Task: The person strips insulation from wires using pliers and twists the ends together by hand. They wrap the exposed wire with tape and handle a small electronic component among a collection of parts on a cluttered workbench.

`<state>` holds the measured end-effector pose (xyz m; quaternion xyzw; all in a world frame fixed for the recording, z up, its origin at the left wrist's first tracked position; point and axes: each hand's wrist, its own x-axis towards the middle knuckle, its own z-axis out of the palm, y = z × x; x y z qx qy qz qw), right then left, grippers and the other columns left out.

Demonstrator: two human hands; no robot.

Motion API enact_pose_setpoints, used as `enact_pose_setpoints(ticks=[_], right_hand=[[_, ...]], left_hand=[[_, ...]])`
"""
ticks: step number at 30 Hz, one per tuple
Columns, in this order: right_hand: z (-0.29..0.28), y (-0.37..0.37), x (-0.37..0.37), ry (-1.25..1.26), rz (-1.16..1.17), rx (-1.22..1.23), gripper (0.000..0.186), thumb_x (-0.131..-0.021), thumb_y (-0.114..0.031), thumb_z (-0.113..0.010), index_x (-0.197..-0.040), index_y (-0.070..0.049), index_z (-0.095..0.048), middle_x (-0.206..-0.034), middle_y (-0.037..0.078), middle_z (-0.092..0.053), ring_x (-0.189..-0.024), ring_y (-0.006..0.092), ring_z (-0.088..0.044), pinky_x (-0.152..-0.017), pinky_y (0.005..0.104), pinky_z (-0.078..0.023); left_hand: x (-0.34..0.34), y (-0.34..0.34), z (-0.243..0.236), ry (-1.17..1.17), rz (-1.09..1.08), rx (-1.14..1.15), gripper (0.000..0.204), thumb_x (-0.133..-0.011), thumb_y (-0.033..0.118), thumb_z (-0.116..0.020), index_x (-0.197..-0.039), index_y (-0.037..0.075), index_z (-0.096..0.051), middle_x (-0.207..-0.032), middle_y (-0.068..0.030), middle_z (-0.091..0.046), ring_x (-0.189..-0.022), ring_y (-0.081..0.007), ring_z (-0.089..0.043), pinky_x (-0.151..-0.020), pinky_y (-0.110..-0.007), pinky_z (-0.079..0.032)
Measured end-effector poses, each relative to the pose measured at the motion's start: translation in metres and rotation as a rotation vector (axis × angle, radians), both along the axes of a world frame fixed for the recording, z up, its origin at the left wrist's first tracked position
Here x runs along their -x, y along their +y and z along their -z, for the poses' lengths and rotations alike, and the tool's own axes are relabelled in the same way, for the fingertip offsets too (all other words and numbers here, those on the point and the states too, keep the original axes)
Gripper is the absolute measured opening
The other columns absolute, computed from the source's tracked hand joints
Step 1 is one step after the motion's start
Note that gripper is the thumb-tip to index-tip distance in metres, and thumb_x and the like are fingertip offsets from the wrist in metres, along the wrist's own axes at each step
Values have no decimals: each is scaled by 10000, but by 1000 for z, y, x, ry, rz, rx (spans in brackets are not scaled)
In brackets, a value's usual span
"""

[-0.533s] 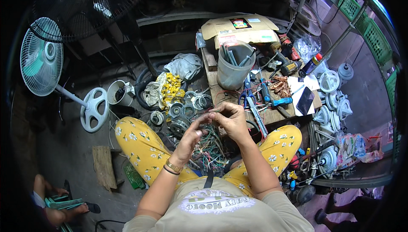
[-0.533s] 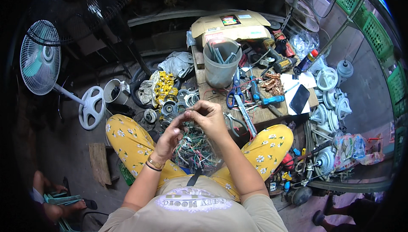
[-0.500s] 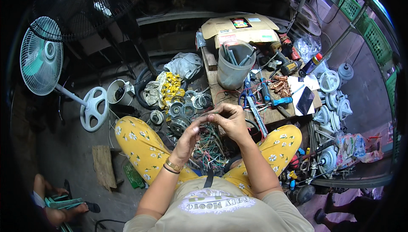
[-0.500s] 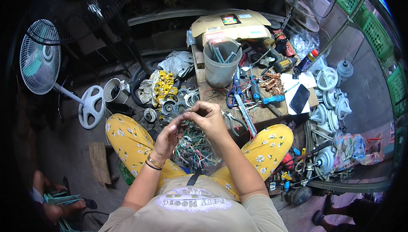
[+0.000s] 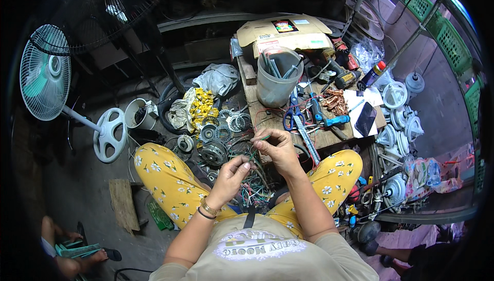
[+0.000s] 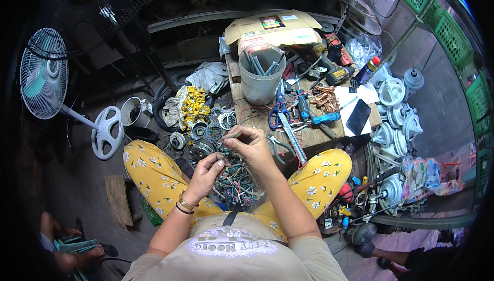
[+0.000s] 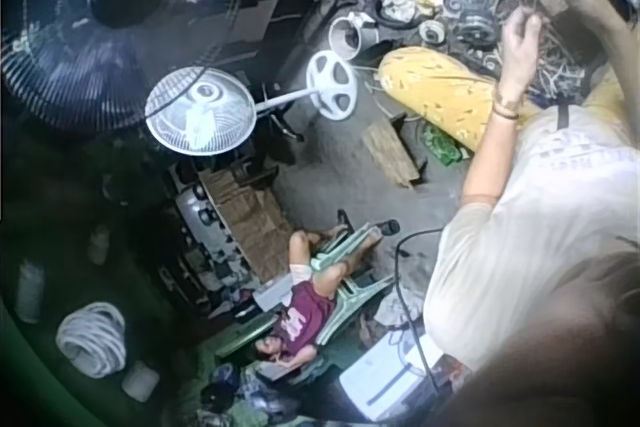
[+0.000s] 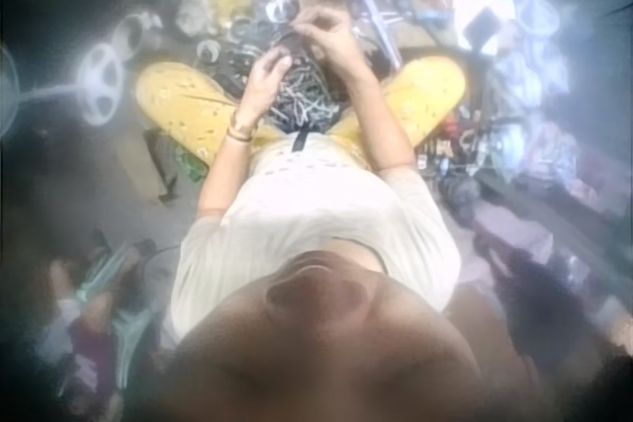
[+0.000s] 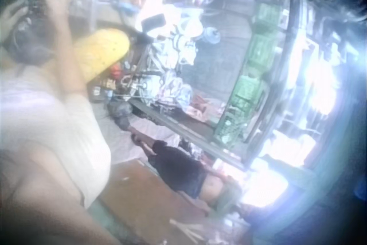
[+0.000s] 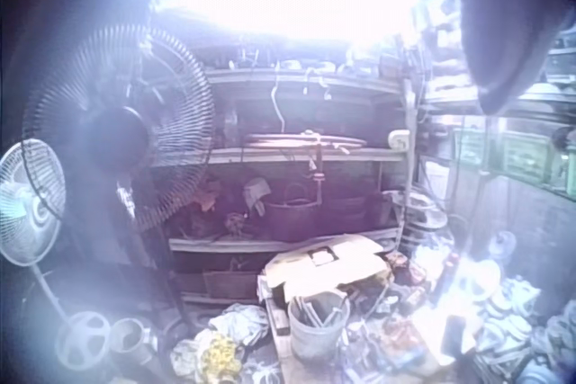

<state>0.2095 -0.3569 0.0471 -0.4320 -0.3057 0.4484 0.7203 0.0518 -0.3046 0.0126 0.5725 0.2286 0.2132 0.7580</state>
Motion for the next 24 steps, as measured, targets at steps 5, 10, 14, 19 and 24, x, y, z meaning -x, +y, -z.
enact_pose_setpoints(ticks=[5, 10, 14, 19, 24], right_hand=[[-7, -2, 2, -147, 107, 64, 109, -780, -80, -718, -738, -4, -652, -711, 29, -618, -636, 72, -534, -586, 217, -418], [6, 3, 6, -72, 344, 149, 162, -802, -65, -708, -671, -30, -620, -585, -36, -559, -498, 19, -457, -448, 186, -336], [13, 12, 5, -178, 448, 107, 178, -825, -87, -686, -676, -15, -619, -630, 12, -605, -462, 28, -448, -411, 189, -320], [17, 17, -5, 68, 291, 148, 229, -877, -168, -631, -722, 0, -635, -681, 78, -646, -446, 52, -464, -388, 188, -329], [11, 16, -25, -53, 161, 197, 297, -919, -291, -570, -866, -13, -658, -655, 40, -621, -450, 40, -471, -399, 168, -319]], left_hand=[[5, 3, -1, 33, -69, -104, 175, -918, 141, -528, -867, -8, -604, -735, 0, -586, -642, -51, -457, -594, -217, -384], [0, 0, -21, 110, -192, -790, 168, -903, 124, -541, -865, -15, -627, -736, -64, -642, -719, -87, -561, -633, -252, -424], [-7, -8, -15, 73, -231, -366, 184, -919, 130, -535, -857, -26, -609, -686, -4, -581, -638, -76, -492, -607, -236, -397], [-5, -2, -12, 1, -145, -24, 243, -947, 198, -495, -872, 8, -628, -623, 58, -440, -570, -29, -342, -533, -199, -278], [-5, -1, -16, 20, -119, 32, 263, -961, 215, -456, -932, -4, -599, -600, 77, -338, -558, -31, -280, -521, -209, -236]])
